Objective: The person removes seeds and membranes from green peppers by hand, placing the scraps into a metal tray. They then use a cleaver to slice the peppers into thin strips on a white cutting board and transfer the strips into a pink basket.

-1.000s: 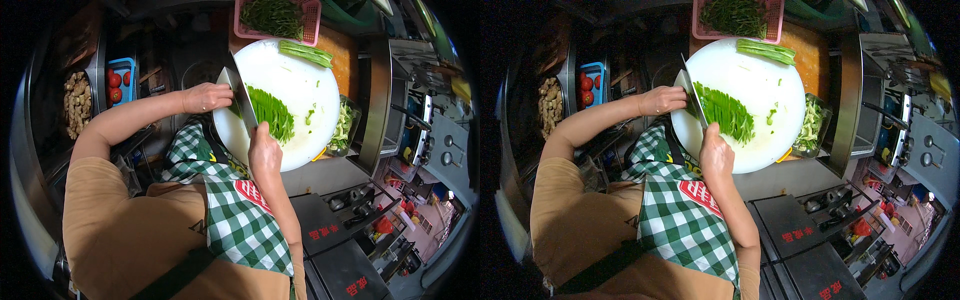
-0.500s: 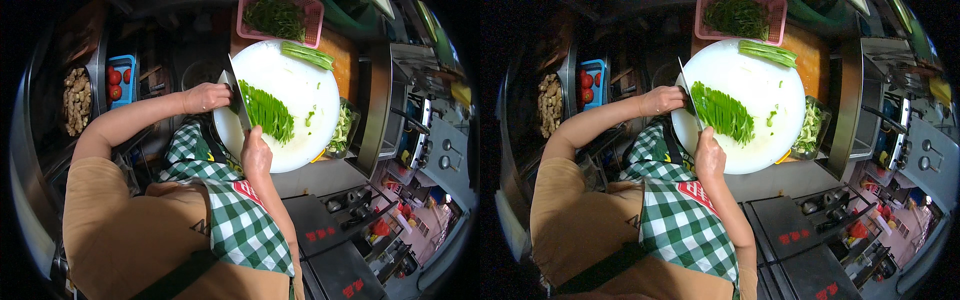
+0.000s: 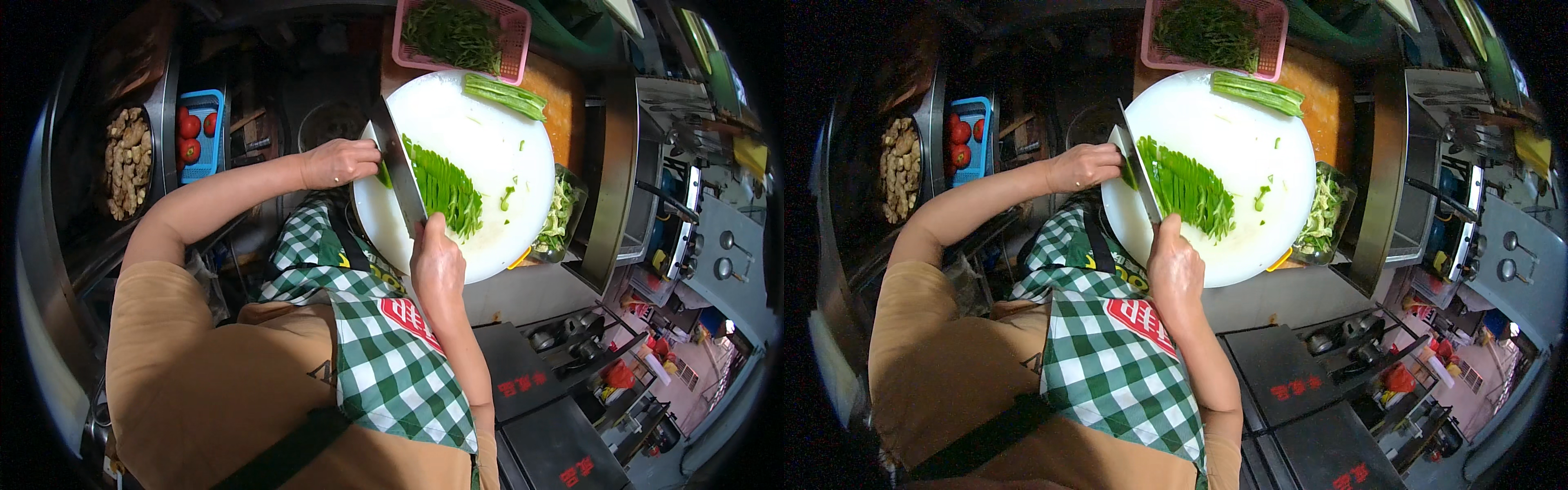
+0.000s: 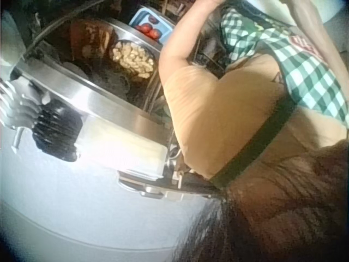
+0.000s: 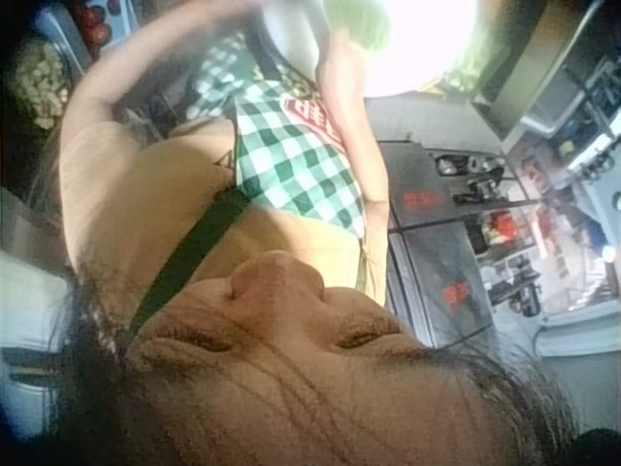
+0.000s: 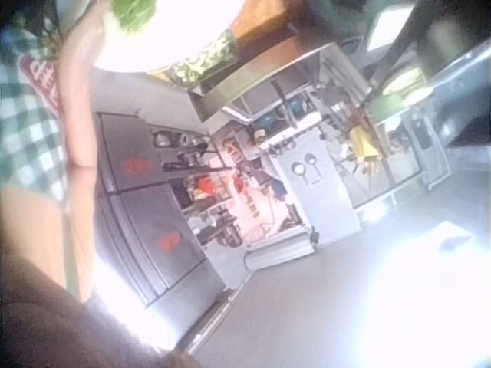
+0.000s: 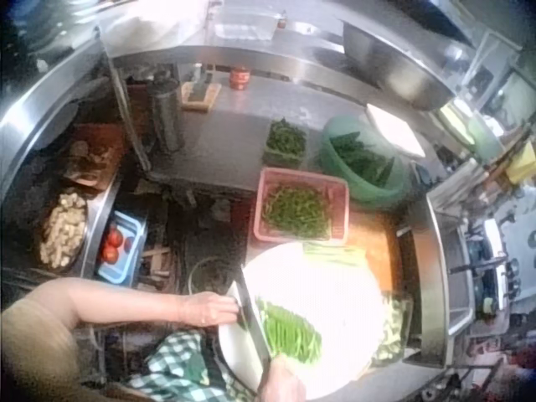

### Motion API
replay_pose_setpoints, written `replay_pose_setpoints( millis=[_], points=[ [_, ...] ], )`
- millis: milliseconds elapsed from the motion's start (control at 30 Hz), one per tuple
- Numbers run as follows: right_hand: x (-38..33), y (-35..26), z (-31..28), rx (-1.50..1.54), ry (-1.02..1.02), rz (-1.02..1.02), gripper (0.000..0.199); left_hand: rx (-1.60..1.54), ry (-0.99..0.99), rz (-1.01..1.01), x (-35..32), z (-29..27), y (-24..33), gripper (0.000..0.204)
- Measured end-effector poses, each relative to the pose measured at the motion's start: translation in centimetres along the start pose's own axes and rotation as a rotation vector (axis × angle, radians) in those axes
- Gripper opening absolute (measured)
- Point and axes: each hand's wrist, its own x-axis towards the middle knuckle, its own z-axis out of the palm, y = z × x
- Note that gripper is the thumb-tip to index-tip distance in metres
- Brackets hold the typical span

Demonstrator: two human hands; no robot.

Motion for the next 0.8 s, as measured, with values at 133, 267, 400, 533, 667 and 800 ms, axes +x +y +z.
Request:
replay_pose_setpoints(
  millis=[133, 267, 400, 533, 667, 800],
  points=[
    [0.7, 0.0, 2.6, -0.002, 0.015, 0.064, 0.020, -0.016, -0.002, -0.010, 0.4, -0.3, 0.1, 0.010],
    [0.8, 0.0, 0.2, 0.006, 0.001, 0.003, 0.019, -0.032, 0.014, 0.017, 0.1, -0.2, -0.1, 0.009],
    [-0.7, 0.6, 2.2, 0.007, 0.012, 0.052, 0.020, -0.034, -0.022, -0.011, 0.2, -0.2, 0.2, 0.009],
    [0.4, 0.3, 1.0, 0.012, -0.007, 0.041, 0.020, -0.054, -0.007, 0.004, 0.6, -0.7, 0.4, 0.010],
    [-0.4, 0.5, 0.1, 0.039, -0.067, 0.041, 0.020, 0.000, -0.054, -0.009, -0.3, -0.3, 0.2, 0.013],
    [0.2, 2.4, 3.1, 0.183, 0.051, 0.038, 0.020, -0.022, 0.072, -0.016, 0.5, -0.1, 0.5, 0.013]
  ],
)
